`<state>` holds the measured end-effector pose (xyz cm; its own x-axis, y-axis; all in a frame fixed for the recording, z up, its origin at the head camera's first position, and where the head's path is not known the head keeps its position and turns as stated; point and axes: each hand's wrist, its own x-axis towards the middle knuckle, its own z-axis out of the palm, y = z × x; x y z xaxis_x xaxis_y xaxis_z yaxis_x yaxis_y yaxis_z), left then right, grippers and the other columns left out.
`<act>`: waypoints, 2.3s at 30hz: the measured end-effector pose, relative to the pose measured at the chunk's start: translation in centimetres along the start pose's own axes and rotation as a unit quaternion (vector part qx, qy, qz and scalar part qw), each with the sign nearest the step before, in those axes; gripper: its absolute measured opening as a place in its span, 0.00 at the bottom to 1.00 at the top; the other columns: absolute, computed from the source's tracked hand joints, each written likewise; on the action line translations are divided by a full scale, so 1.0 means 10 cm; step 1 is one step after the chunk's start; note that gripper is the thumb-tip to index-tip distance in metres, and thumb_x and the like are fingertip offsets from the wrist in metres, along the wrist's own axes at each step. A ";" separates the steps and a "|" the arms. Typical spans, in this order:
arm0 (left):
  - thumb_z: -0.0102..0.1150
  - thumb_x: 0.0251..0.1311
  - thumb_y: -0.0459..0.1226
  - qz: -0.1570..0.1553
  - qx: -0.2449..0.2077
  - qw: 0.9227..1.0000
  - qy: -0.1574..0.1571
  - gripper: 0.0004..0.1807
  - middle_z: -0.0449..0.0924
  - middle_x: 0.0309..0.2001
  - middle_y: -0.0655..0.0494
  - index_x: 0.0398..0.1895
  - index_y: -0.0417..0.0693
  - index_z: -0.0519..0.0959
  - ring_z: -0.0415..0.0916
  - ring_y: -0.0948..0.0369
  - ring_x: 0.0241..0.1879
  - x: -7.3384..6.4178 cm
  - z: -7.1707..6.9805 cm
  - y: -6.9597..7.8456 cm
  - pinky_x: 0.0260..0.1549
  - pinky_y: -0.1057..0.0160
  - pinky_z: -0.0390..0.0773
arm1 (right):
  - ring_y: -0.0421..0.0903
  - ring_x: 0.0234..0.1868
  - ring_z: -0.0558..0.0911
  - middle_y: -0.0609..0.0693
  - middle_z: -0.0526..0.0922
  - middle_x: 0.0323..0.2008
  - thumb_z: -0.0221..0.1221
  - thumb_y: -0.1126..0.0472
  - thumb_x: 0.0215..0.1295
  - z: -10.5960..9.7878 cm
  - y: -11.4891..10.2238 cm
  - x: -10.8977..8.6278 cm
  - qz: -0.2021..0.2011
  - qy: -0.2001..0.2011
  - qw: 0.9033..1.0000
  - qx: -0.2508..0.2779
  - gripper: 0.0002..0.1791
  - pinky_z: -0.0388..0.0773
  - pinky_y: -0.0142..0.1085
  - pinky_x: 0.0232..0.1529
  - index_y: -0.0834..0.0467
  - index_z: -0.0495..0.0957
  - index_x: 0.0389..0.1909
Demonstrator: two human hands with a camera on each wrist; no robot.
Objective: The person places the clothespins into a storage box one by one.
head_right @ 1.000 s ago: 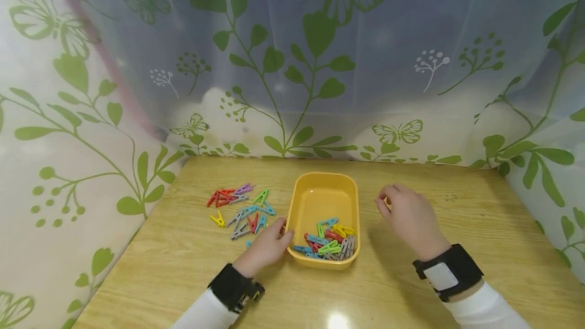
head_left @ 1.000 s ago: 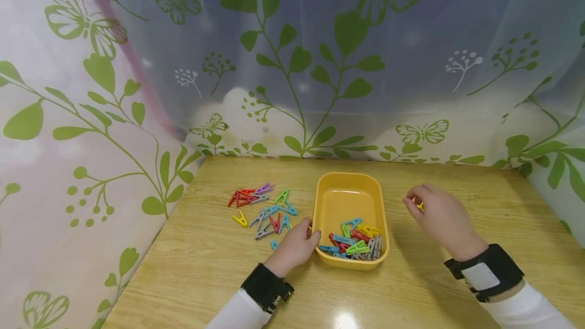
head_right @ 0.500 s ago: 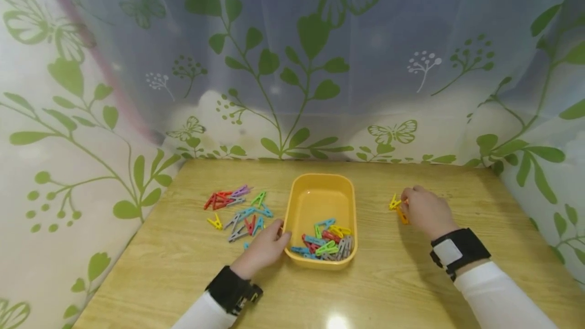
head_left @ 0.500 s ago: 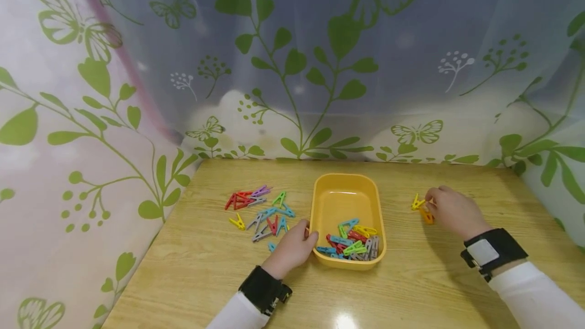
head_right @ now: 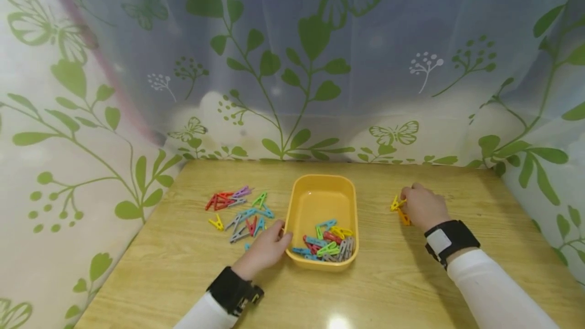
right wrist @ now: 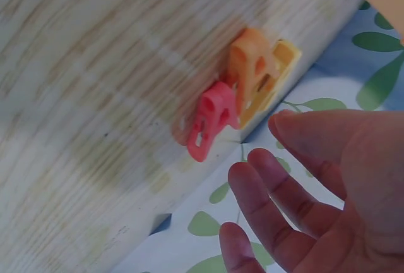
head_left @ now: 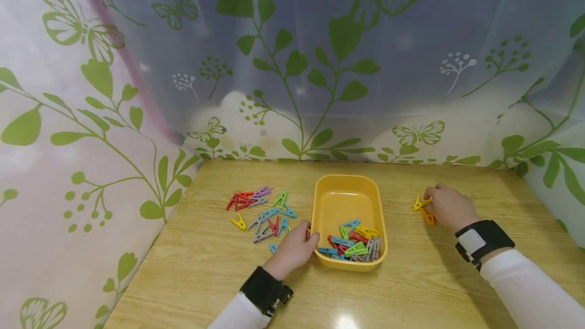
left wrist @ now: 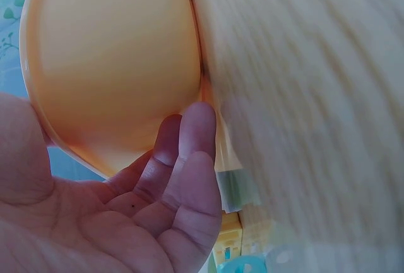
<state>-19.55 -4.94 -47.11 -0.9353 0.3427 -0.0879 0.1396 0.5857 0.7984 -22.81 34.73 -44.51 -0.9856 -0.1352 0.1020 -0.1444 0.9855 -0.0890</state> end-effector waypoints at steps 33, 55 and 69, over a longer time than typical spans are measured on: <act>0.48 0.77 0.43 -0.006 0.001 1.000 0.004 0.15 0.75 0.33 0.54 0.54 0.43 0.75 0.72 0.59 0.30 0.01 0.01 0.01 0.30 0.61 0.71 | 0.53 0.29 0.80 0.60 0.79 0.33 0.65 0.66 0.66 0.09 0.05 0.07 0.016 -0.017 1.000 0.006 0.08 0.81 0.53 0.31 0.66 0.83 0.41; 0.48 0.77 0.44 -0.007 0.001 1.000 0.003 0.15 0.74 0.33 0.54 0.54 0.44 0.75 0.72 0.60 0.30 0.01 0.02 0.01 0.29 0.62 0.71 | 0.48 0.26 0.80 0.55 0.81 0.31 0.72 0.67 0.58 -0.29 -0.79 -0.07 -0.141 0.178 0.974 -0.002 0.09 0.82 0.45 0.29 0.64 0.83 0.36; 0.50 0.76 0.44 -0.003 -0.003 1.000 0.005 0.15 0.74 0.32 0.54 0.53 0.43 0.75 0.71 0.60 0.29 -0.02 0.00 0.04 0.28 0.63 0.70 | 0.41 0.31 0.79 0.44 0.79 0.31 0.73 0.60 0.61 -0.16 -1.36 -0.29 -0.227 0.132 0.965 -0.008 0.09 0.78 0.46 0.36 0.53 0.82 0.36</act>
<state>-19.34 -4.76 -46.83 -0.9390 0.3330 -0.0866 0.1329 0.5832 0.8014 -17.80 21.86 -42.03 -0.7644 -0.5242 0.3753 -0.5523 0.8328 0.0382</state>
